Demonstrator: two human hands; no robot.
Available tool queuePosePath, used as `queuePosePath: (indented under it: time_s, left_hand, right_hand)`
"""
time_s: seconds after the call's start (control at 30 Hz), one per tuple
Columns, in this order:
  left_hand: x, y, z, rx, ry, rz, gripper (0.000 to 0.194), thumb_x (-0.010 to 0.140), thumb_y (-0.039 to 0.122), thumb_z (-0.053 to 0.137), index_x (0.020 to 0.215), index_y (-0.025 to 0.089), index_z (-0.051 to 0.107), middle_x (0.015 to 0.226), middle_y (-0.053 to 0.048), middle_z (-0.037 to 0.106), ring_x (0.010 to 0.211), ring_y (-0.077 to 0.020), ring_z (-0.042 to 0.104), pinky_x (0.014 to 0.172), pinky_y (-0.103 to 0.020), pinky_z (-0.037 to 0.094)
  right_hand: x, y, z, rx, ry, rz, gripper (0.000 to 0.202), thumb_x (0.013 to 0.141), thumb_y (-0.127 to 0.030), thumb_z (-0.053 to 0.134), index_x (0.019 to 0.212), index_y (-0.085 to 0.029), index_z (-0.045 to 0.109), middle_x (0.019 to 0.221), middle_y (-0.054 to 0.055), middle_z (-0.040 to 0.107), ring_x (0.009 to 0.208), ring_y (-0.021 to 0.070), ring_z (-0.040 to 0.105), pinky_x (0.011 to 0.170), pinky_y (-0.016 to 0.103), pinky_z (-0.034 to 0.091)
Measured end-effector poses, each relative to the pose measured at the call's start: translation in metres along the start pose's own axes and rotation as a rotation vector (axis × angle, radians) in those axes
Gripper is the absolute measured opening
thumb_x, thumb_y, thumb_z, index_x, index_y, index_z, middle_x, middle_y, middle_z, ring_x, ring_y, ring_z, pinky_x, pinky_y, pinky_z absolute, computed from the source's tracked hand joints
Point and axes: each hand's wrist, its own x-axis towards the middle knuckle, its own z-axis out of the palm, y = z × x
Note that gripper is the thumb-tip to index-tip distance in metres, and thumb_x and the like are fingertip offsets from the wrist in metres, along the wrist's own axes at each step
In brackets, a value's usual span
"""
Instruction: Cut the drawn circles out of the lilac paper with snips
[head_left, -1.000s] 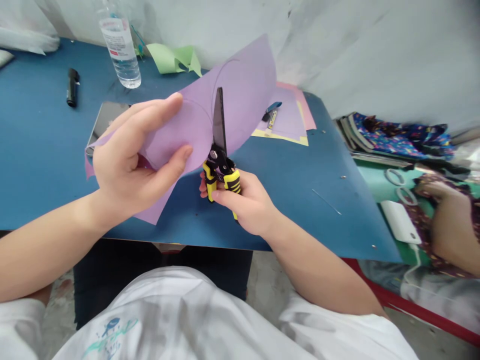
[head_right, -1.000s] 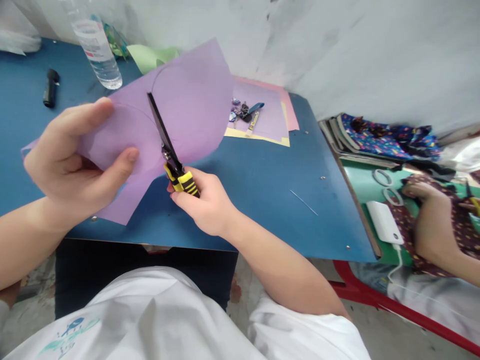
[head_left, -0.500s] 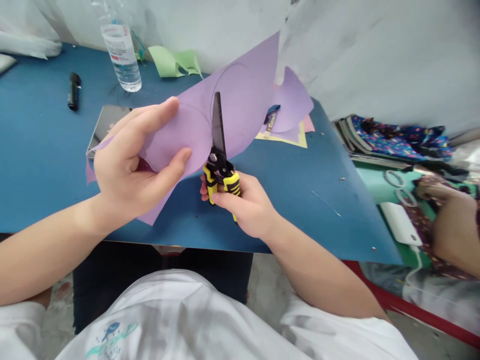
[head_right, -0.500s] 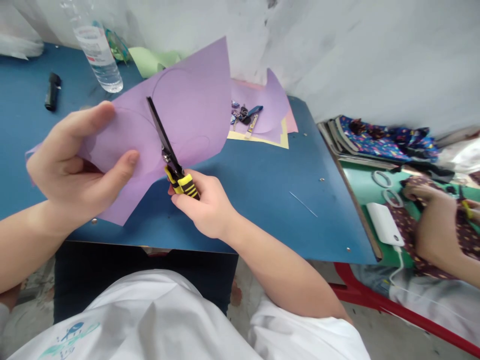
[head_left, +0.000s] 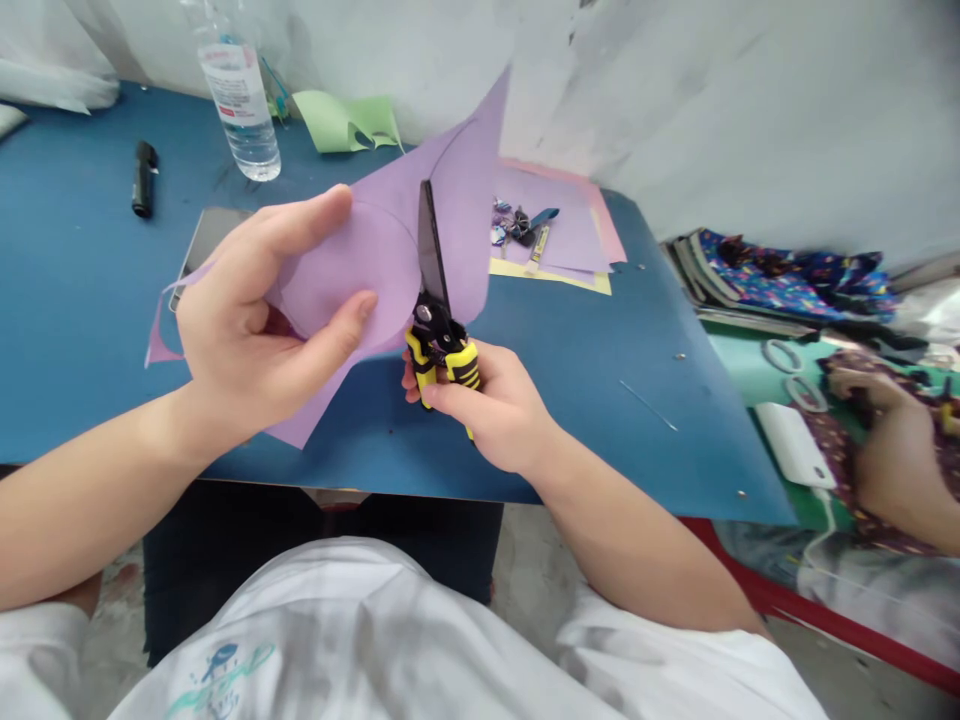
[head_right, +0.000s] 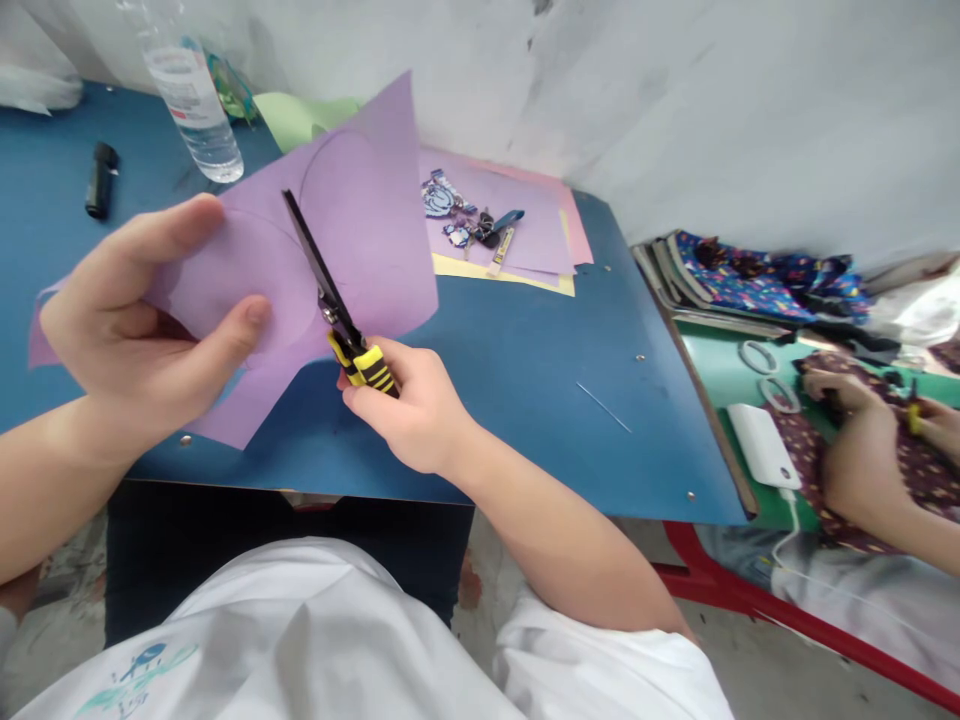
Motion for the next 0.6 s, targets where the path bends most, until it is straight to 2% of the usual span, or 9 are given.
queuePosePath:
  time_s: [0.1, 0.23, 0.3, 0.37, 0.43, 0.5, 0.6]
  left_hand:
    - [-0.001, -0.001, -0.003, -0.011, 0.004, 0.01, 0.047, 0.115, 0.034, 0.076, 0.16, 0.042, 0.069, 0.153, 0.004, 0.082, 0.137, -0.0233, 0.082, 0.119, -0.049, 0.074]
    - [-0.001, -0.002, -0.004, -0.033, -0.034, 0.028, 0.052, 0.114, 0.038, 0.078, 0.164, 0.032, 0.068, 0.157, -0.003, 0.08, 0.142, -0.0288, 0.08, 0.124, -0.055, 0.072]
    - [0.002, -0.002, 0.002, -0.096, -0.001, 0.014, 0.059, 0.109, 0.05, 0.085, 0.162, 0.03, 0.071, 0.154, -0.006, 0.08, 0.143, -0.0341, 0.08, 0.125, -0.06, 0.072]
    - [0.006, 0.001, 0.012, -0.174, 0.063, -0.028, 0.075, 0.098, 0.062, 0.095, 0.161, 0.031, 0.071, 0.15, -0.007, 0.08, 0.147, -0.0396, 0.078, 0.123, -0.064, 0.073]
    - [0.011, 0.003, 0.022, -0.203, 0.085, -0.085, 0.086, 0.091, 0.064, 0.101, 0.164, 0.032, 0.068, 0.152, -0.008, 0.078, 0.153, -0.043, 0.074, 0.123, -0.065, 0.073]
    - [0.014, 0.005, 0.028, -0.213, 0.085, -0.112, 0.09, 0.089, 0.064, 0.102, 0.166, 0.032, 0.066, 0.155, -0.009, 0.076, 0.157, -0.0445, 0.071, 0.123, -0.065, 0.073]
    - [0.014, 0.001, 0.027, -0.24, 0.077, -0.137, 0.091, 0.089, 0.065, 0.101, 0.166, 0.032, 0.066, 0.154, -0.009, 0.076, 0.156, -0.0444, 0.071, 0.12, -0.063, 0.075]
  right_hand:
    - [0.0, -0.003, 0.0, -0.006, 0.002, 0.008, 0.01, 0.084, -0.035, 0.076, 0.086, -0.027, 0.073, 0.082, -0.001, 0.07, 0.084, 0.0249, 0.069, 0.082, 0.043, 0.057]
    - [0.0, -0.004, 0.0, -0.009, -0.005, 0.005, 0.009, 0.086, -0.036, 0.076, 0.085, -0.027, 0.072, 0.08, -0.001, 0.069, 0.084, 0.0251, 0.069, 0.081, 0.043, 0.056]
    - [0.0, -0.004, -0.001, -0.014, -0.005, 0.002, 0.009, 0.085, -0.036, 0.076, 0.085, -0.028, 0.071, 0.078, -0.001, 0.068, 0.083, 0.0249, 0.069, 0.08, 0.043, 0.056]
    - [0.0, -0.004, -0.001, -0.023, -0.004, -0.002, 0.01, 0.085, -0.036, 0.075, 0.084, -0.027, 0.07, 0.077, -0.002, 0.066, 0.082, 0.0246, 0.068, 0.079, 0.043, 0.055]
    - [0.0, -0.005, -0.002, -0.039, -0.003, -0.006, 0.011, 0.086, -0.036, 0.075, 0.083, -0.027, 0.068, 0.077, -0.002, 0.066, 0.081, 0.0242, 0.067, 0.078, 0.043, 0.054]
    - [0.0, -0.006, -0.002, -0.054, -0.001, -0.011, 0.012, 0.087, -0.036, 0.074, 0.083, -0.027, 0.067, 0.078, -0.001, 0.065, 0.08, 0.0239, 0.066, 0.077, 0.042, 0.053]
    - [0.0, -0.007, -0.003, -0.078, 0.005, -0.014, 0.013, 0.086, -0.036, 0.073, 0.082, -0.027, 0.065, 0.077, -0.002, 0.065, 0.08, 0.0233, 0.065, 0.077, 0.042, 0.052]
